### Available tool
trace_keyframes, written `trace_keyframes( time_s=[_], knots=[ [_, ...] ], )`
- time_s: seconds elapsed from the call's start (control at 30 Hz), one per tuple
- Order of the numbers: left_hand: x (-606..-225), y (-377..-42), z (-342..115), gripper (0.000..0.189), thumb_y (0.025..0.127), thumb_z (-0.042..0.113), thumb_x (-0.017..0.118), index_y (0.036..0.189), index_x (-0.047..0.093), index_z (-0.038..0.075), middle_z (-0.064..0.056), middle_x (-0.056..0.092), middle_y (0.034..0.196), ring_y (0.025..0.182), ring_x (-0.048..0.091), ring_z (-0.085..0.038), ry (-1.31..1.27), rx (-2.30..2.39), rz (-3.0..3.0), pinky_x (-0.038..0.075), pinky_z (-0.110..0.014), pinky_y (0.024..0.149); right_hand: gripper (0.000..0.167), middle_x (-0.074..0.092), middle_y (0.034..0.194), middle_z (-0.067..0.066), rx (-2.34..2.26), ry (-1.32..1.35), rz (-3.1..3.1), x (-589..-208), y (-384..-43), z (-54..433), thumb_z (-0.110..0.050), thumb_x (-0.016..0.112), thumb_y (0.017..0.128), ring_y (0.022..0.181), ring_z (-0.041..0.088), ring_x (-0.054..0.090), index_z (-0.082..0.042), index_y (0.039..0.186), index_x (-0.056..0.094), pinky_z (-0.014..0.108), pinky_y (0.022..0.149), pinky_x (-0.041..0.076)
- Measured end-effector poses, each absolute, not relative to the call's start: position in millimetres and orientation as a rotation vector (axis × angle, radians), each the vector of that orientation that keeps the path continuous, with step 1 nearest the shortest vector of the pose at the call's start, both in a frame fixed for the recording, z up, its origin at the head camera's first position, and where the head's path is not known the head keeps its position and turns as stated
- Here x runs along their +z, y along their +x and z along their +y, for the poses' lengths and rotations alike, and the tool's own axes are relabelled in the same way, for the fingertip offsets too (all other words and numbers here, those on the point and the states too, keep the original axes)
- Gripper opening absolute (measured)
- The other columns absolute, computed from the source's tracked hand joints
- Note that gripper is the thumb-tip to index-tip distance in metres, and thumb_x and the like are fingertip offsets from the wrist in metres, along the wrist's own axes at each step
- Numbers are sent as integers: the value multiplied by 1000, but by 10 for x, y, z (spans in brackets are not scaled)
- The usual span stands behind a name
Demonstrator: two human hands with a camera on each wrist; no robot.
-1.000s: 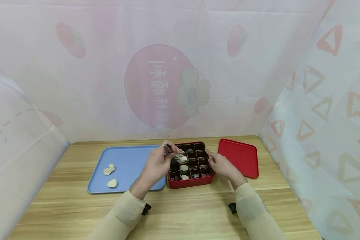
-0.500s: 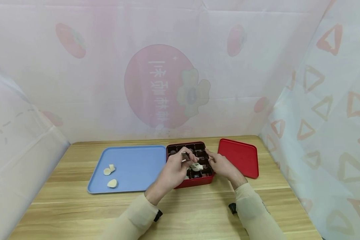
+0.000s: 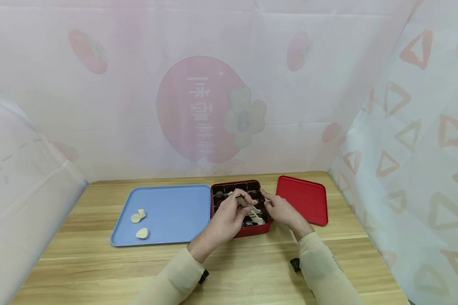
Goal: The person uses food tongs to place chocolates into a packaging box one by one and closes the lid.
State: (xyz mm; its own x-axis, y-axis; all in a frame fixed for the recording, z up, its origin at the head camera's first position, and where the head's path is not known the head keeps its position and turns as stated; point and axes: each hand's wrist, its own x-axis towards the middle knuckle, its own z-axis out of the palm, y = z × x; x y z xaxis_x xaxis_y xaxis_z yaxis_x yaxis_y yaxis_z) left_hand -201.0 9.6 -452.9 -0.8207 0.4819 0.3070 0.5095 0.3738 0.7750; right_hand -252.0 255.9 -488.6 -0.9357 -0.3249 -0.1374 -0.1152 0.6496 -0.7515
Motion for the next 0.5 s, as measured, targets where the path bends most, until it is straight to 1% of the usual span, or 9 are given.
trace_keyframes(
  time_s=[0.13,0.2,0.33,0.43,0.5],
  knots=[
    [-4484,-2014,-16,16,121,6,63,132,57,17,-10,74,132,99,77,-19,-919,-1454,-2578,62,-21,77,60,40,66,-10,-1162,-367,2613,-4876,-2508,2543,-7,51,122,55,5,34,0,180,38,20,52,34],
    [-4455,-2021,-92,15,122,7,62,133,57,16,-11,74,135,103,80,-25,-906,-1456,-2580,64,-23,78,60,41,67,-9,-1159,-370,2618,-4870,-2501,2539,-7,51,122,54,5,33,1,180,37,20,51,34],
    [-4411,-2042,-270,13,123,9,59,133,58,16,-10,72,135,109,78,-26,-865,-1437,-2606,66,-27,83,61,46,73,-5,-1149,-365,2622,-4866,-2494,2540,-8,51,123,53,5,32,0,181,36,20,49,33],
    [-4385,-2057,-416,13,123,8,58,134,57,16,-11,72,134,109,76,-23,-825,-1431,-2628,65,-28,84,61,48,79,-3,-1137,-373,2626,-4863,-2493,2538,-7,50,122,53,6,32,0,181,35,20,50,34],
    [-4363,-2068,-513,15,123,7,58,135,57,15,-11,72,132,107,74,-25,-786,-1454,-2632,65,-30,82,61,49,81,-2,-1128,-372,2633,-4861,-2491,2534,-7,50,122,54,6,32,-1,181,35,20,51,34]
  ],
)
